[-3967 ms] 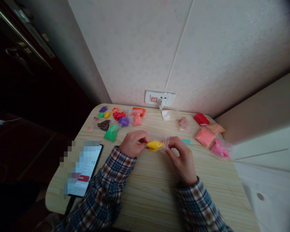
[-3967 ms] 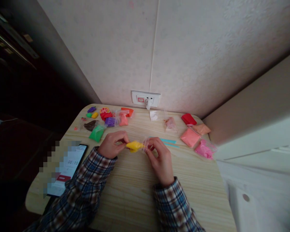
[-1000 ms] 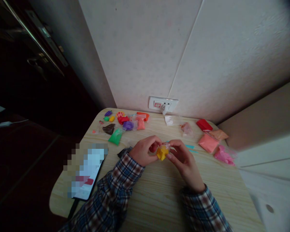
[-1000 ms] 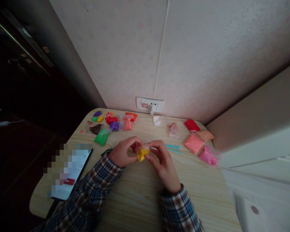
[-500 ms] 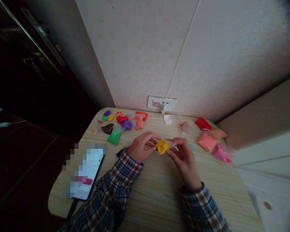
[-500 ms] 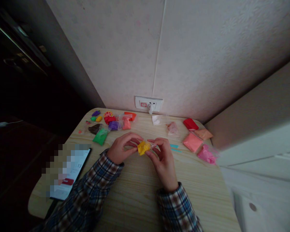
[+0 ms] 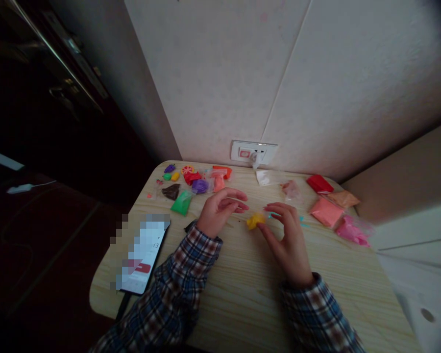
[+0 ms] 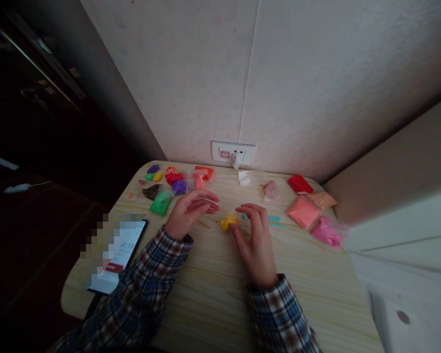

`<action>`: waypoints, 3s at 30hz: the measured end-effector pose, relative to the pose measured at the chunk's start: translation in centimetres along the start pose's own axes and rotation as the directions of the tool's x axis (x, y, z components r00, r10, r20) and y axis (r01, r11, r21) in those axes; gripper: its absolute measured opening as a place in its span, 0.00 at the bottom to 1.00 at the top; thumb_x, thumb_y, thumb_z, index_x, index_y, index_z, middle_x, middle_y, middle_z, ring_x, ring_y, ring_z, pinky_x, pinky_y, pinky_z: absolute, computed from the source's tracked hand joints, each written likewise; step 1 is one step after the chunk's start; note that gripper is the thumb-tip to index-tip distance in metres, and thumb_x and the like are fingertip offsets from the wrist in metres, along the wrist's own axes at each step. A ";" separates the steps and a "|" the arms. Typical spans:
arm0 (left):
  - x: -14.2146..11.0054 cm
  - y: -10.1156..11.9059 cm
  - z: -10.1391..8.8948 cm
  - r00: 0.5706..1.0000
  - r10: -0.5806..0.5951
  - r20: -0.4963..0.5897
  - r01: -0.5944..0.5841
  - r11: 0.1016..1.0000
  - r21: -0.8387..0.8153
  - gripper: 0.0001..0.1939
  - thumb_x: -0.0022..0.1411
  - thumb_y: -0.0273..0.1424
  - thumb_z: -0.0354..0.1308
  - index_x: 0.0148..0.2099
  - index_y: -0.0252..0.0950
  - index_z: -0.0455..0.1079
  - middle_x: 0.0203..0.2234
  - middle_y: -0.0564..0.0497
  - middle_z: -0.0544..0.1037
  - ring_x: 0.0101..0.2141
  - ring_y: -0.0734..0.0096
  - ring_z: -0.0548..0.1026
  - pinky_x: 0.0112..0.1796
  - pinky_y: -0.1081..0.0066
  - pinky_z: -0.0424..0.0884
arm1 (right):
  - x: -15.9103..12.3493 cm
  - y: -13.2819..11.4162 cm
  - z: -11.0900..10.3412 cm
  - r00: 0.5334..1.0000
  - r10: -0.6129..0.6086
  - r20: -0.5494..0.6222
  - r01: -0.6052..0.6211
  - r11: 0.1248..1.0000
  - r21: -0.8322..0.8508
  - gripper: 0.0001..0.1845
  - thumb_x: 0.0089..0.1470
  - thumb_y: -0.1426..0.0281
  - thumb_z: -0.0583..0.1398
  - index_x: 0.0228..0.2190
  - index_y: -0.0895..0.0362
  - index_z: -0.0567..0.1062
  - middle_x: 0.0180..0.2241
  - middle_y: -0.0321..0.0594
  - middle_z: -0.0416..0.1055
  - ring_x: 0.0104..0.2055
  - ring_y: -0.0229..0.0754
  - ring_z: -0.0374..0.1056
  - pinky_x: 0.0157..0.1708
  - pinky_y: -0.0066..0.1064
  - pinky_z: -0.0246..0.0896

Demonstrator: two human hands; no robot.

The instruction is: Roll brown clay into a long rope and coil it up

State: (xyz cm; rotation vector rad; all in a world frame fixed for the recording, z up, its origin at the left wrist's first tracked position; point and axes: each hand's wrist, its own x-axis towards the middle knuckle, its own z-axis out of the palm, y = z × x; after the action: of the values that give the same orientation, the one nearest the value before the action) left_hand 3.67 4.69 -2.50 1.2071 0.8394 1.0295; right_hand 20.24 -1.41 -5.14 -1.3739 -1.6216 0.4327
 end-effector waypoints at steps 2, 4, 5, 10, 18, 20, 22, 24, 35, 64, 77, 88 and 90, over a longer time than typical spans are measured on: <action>0.0 0.2 0.2 1.000 -0.008 0.019 0.009 0.998 -0.068 0.06 0.52 0.25 0.56 0.36 0.31 0.67 0.31 0.49 0.75 0.30 0.75 0.75 0.34 0.72 0.73 | 0.0 -0.2 0.0 0.999 -0.029 -0.026 0.027 0.998 -0.051 0.15 0.54 0.71 0.57 0.45 0.53 0.65 0.45 0.45 0.61 0.49 0.47 0.58 0.48 0.47 0.59; 0.0 0.4 0.4 1.000 -0.005 0.024 0.007 0.994 -0.108 0.07 0.52 0.26 0.57 0.36 0.31 0.68 0.29 0.50 0.74 0.29 0.76 0.73 0.32 0.73 0.72 | 0.0 -0.5 0.0 0.997 -0.064 -0.051 0.058 0.993 -0.106 0.17 0.55 0.71 0.55 0.47 0.53 0.64 0.46 0.45 0.61 0.50 0.49 0.58 0.49 0.49 0.58; 0.0 0.5 0.5 1.000 0.000 0.019 0.002 0.993 -0.118 0.07 0.52 0.25 0.56 0.36 0.31 0.68 0.28 0.51 0.74 0.28 0.76 0.73 0.31 0.74 0.72 | 0.0 -0.8 -0.1 0.995 -0.082 -0.062 0.073 0.989 -0.130 0.17 0.55 0.72 0.55 0.48 0.52 0.65 0.46 0.46 0.60 0.51 0.49 0.58 0.50 0.49 0.57; -0.3 1.4 1.0 0.999 0.015 -0.037 -0.019 0.995 -0.102 0.07 0.54 0.22 0.52 0.35 0.32 0.70 0.25 0.52 0.71 0.27 0.78 0.70 0.30 0.76 0.70 | -0.2 -3.0 -0.3 0.985 -0.142 -0.103 0.129 0.984 -0.124 0.18 0.54 0.73 0.57 0.47 0.48 0.68 0.46 0.44 0.62 0.50 0.51 0.59 0.49 0.51 0.57; -0.8 2.4 1.8 0.998 -0.045 -0.054 0.039 0.992 -0.123 0.10 0.54 0.18 0.50 0.35 0.33 0.69 0.25 0.54 0.69 0.28 0.79 0.69 0.32 0.78 0.68 | -0.2 -7.0 1.0 0.987 -0.153 -0.040 0.156 0.985 0.075 0.15 0.53 0.73 0.59 0.43 0.47 0.71 0.42 0.42 0.64 0.46 0.48 0.63 0.45 0.46 0.61; -1.0 2.6 1.8 0.997 -0.071 -0.039 0.065 0.989 -0.135 0.10 0.54 0.19 0.50 0.35 0.32 0.69 0.25 0.54 0.69 0.28 0.79 0.69 0.31 0.78 0.66 | 0.1 -7.4 1.5 0.989 -0.148 -0.028 0.150 0.984 0.099 0.13 0.53 0.72 0.59 0.41 0.47 0.72 0.41 0.42 0.64 0.45 0.48 0.63 0.44 0.45 0.62; -1.1 2.7 2.0 0.995 -0.093 -0.022 0.088 0.984 -0.158 0.10 0.54 0.19 0.49 0.35 0.32 0.69 0.25 0.54 0.68 0.27 0.79 0.68 0.30 0.79 0.65 | 0.3 -7.4 1.7 0.988 -0.155 -0.024 0.157 0.982 0.105 0.10 0.53 0.72 0.59 0.38 0.47 0.73 0.39 0.41 0.65 0.43 0.47 0.64 0.42 0.44 0.63; -1.3 2.7 2.1 0.994 -0.110 -0.015 0.106 0.979 -0.176 0.10 0.53 0.18 0.49 0.35 0.31 0.69 0.24 0.54 0.68 0.27 0.79 0.67 0.30 0.79 0.64 | 0.3 -7.3 1.9 0.985 -0.171 -0.039 0.174 0.980 0.095 0.09 0.52 0.73 0.60 0.36 0.48 0.72 0.38 0.40 0.65 0.42 0.46 0.64 0.40 0.43 0.63; -1.1 2.1 2.0 0.992 -0.123 -0.039 0.116 0.981 -0.157 0.07 0.51 0.20 0.52 0.33 0.32 0.70 0.24 0.54 0.70 0.27 0.78 0.68 0.30 0.78 0.65 | 0.4 -7.6 1.6 0.999 0.030 0.017 -0.034 0.911 0.412 0.04 0.54 0.73 0.58 0.29 0.52 0.72 0.33 0.36 0.67 0.39 0.41 0.63 0.40 0.36 0.59; -0.9 2.0 1.6 0.990 -0.124 -0.070 0.106 0.970 -0.218 0.12 0.49 0.15 0.49 0.32 0.32 0.70 0.21 0.56 0.69 0.24 0.82 0.68 0.27 0.80 0.68 | 1.1 -9.6 -0.7 0.863 0.391 0.319 -0.454 0.325 0.830 0.07 0.51 0.66 0.60 0.27 0.50 0.79 0.30 0.34 0.71 0.38 0.38 0.64 0.47 0.33 0.59; -1.0 2.1 1.7 0.989 -0.120 -0.084 0.100 0.972 -0.214 0.12 0.49 0.15 0.50 0.33 0.31 0.71 0.22 0.56 0.69 0.24 0.82 0.68 0.27 0.80 0.68 | 0.9 -10.0 -1.1 0.849 0.397 0.350 -0.466 0.249 0.849 0.08 0.53 0.67 0.59 0.29 0.47 0.79 0.32 0.30 0.73 0.41 0.34 0.65 0.49 0.25 0.58; -1.0 2.2 1.7 0.988 -0.129 -0.086 0.111 0.975 -0.192 0.10 0.50 0.17 0.51 0.33 0.32 0.70 0.23 0.55 0.69 0.24 0.81 0.67 0.28 0.77 0.69 | 0.8 -9.9 -1.3 0.836 0.417 0.358 -0.489 0.269 0.830 0.08 0.53 0.67 0.59 0.29 0.47 0.79 0.32 0.33 0.74 0.39 0.38 0.66 0.48 0.34 0.60; -1.0 2.2 1.7 0.989 -0.121 -0.087 0.103 0.976 -0.191 0.10 0.50 0.17 0.51 0.33 0.32 0.70 0.23 0.55 0.69 0.24 0.81 0.67 0.28 0.77 0.69 | 0.9 -9.9 -1.3 0.829 0.419 0.370 -0.499 0.257 0.828 0.08 0.52 0.66 0.59 0.29 0.49 0.79 0.31 0.33 0.74 0.37 0.38 0.66 0.46 0.34 0.61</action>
State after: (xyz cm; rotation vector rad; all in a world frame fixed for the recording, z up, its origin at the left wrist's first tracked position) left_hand 4.51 3.30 -0.08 0.9470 0.8575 1.0563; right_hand 15.67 -4.05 3.36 -0.8772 -0.6600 1.5114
